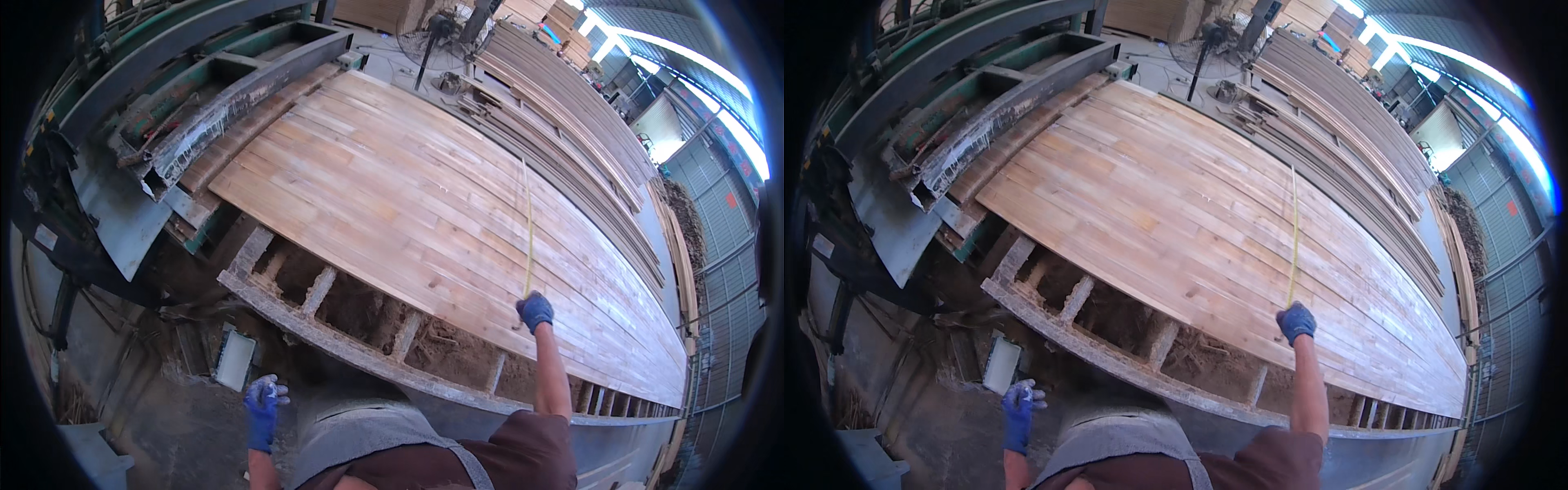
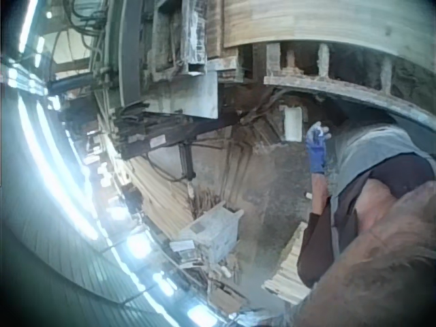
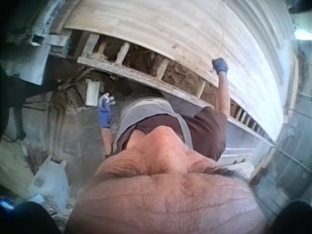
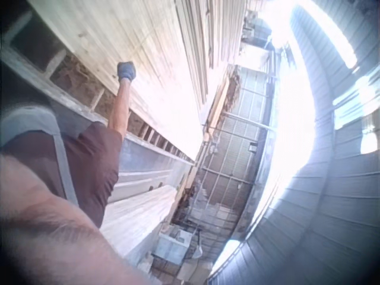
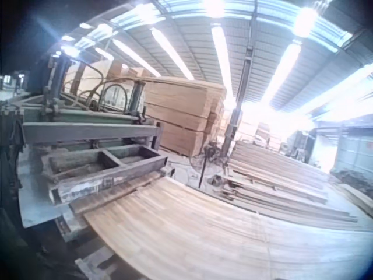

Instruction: The person assembles a large wooden panel by placing long planks onto a metal frame and securing them with a hammer. They also use a tape measure to check dimensions and move the completed panel to the floor.

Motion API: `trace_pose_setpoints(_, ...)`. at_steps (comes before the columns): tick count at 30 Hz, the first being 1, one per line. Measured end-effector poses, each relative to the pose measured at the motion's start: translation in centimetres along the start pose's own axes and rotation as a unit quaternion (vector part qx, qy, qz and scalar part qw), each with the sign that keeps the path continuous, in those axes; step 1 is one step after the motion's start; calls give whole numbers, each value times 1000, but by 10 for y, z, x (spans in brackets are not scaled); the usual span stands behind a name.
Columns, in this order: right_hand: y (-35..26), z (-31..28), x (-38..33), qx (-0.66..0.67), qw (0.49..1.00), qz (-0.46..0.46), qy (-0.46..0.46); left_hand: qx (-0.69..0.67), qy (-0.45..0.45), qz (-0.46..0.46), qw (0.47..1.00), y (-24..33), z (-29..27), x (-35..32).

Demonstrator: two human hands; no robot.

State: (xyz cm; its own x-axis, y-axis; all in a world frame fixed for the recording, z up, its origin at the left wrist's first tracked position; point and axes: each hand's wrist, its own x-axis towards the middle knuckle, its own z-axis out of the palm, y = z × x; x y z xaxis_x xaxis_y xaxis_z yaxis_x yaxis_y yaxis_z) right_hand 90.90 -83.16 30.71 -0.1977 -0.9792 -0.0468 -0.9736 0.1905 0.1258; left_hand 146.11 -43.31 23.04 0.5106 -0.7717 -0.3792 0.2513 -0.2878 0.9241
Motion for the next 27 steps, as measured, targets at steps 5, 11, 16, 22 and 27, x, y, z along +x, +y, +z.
trace_pose_setpoints(5, -31, 40, -26, 523, 849, -10, -80, -13, -18, -24, 999, 22, -5, 19)
trace_pose_setpoints(11, -161, 25, -22, 702, 692, -18, -167, 9, -20, -45, 999, 10, -13, 23)
trace_pose_setpoints(16, -309, -14, -21, 681, 674, -168, -230, 164, 33, 7, 986, -4, -41, 27)
trace_pose_setpoints(22, -523, -85, -37, 626, 601, -313, -386, 11, 188, -43, 981, 39, -46, 6)
trace_pose_setpoints(27, -725, -171, -56, 618, 474, -482, -400, -44, 295, -60, 953, -13, -58, -41)
